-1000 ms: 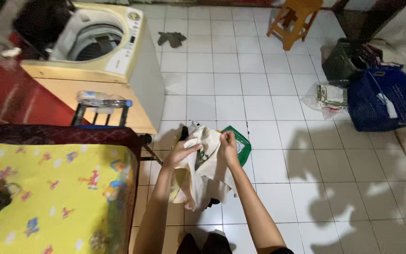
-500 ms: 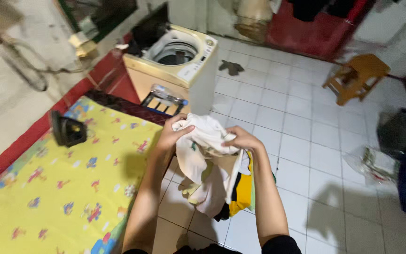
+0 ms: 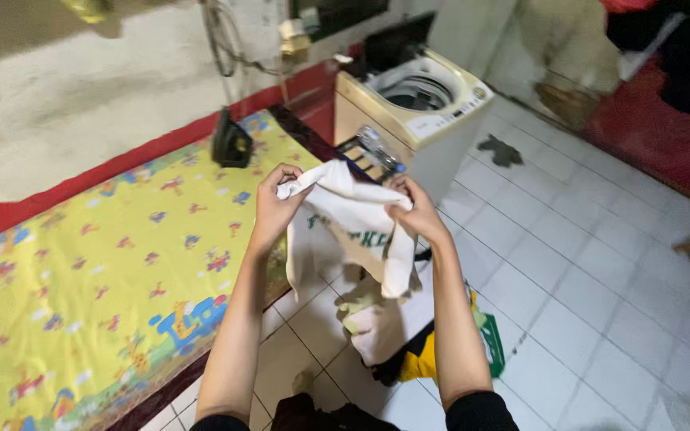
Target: The person irons a white graphic t-shirt on a yellow patterned ironing board, moving the iron across various sections of the garment and smoothing it with their hands.
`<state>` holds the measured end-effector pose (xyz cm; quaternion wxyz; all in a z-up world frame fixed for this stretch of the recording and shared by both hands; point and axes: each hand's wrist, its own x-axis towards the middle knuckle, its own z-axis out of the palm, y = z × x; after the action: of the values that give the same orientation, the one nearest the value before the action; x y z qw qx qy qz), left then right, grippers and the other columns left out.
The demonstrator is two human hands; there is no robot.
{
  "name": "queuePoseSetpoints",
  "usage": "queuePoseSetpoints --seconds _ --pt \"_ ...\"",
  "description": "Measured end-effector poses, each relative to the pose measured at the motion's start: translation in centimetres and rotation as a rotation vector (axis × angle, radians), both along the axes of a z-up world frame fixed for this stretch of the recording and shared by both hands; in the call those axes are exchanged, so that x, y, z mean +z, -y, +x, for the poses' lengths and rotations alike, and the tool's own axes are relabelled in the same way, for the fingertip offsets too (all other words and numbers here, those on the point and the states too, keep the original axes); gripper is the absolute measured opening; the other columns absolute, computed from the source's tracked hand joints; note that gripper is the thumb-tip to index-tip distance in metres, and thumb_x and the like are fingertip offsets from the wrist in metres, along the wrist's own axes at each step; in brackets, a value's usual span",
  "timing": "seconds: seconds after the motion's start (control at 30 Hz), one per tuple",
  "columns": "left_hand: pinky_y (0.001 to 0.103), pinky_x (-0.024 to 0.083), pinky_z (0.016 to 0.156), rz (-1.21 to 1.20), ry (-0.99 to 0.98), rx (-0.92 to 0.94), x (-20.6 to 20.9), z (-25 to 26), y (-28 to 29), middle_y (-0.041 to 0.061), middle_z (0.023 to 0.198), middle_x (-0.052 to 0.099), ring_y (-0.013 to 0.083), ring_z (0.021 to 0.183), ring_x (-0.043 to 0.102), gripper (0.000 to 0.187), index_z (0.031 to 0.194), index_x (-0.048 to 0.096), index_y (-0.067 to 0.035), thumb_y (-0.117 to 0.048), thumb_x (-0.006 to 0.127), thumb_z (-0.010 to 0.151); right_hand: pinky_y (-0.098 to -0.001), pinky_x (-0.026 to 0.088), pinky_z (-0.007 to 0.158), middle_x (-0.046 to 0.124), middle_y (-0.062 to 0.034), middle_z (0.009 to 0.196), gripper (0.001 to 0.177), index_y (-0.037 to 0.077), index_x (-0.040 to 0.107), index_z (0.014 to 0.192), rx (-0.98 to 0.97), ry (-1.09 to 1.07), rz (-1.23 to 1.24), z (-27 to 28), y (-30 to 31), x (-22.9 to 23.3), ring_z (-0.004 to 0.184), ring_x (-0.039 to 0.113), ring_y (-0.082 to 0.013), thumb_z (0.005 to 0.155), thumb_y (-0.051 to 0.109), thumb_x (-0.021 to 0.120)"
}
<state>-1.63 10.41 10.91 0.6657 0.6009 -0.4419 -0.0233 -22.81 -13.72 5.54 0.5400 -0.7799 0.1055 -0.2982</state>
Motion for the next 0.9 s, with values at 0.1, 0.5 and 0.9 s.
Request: queuePoseSetpoints --seconds 0.1,0.5,0.9 --pt "0.028 0.050 0.075 0.035 0.285 0.136 1.9 -0.9 -4.1 0.004 0.087 0.067 0.0128 0.082 0.062 0.021 0.095 0.070 -0.002 -0.004 0.084 0.079 -0.0314 0.049 0.099 0.065 -0.0078 0.115 0.059 0.007 0.058 0.126 0.090 -0.141 -0.117 2.8 -3.4 1.7 0.111 0.062 -0.0171 0.071 0.000 0.077" --pt "0.037 0.055 0.068 0.357 0.291 0.357 5.2 2.0 -13.1 0.012 0.082 0.074 0.0269 0.072 0.073 0.029 0.088 0.075 -0.005 -0.032 0.086 0.080 -0.0306 0.034 0.052 0.057 -0.0004 0.069 0.019 0.001 0.073 0.102 0.391 -0.240 0.031 16.3 -15.3 5.5 0.057 0.047 -0.0138 0.094 0.018 0.078" --pt "0.038 0.055 0.063 0.353 0.340 0.448 4.9 14.9 -22.8 0.011 0.082 0.073 0.0272 0.069 0.071 0.031 0.087 0.075 -0.007 -0.036 0.084 0.082 -0.0264 0.043 0.059 0.062 0.0013 0.073 0.011 0.005 0.075 0.102 0.376 -0.051 -0.039 30.0 -24.7 7.3 0.066 0.052 -0.0065 0.095 0.014 0.074"
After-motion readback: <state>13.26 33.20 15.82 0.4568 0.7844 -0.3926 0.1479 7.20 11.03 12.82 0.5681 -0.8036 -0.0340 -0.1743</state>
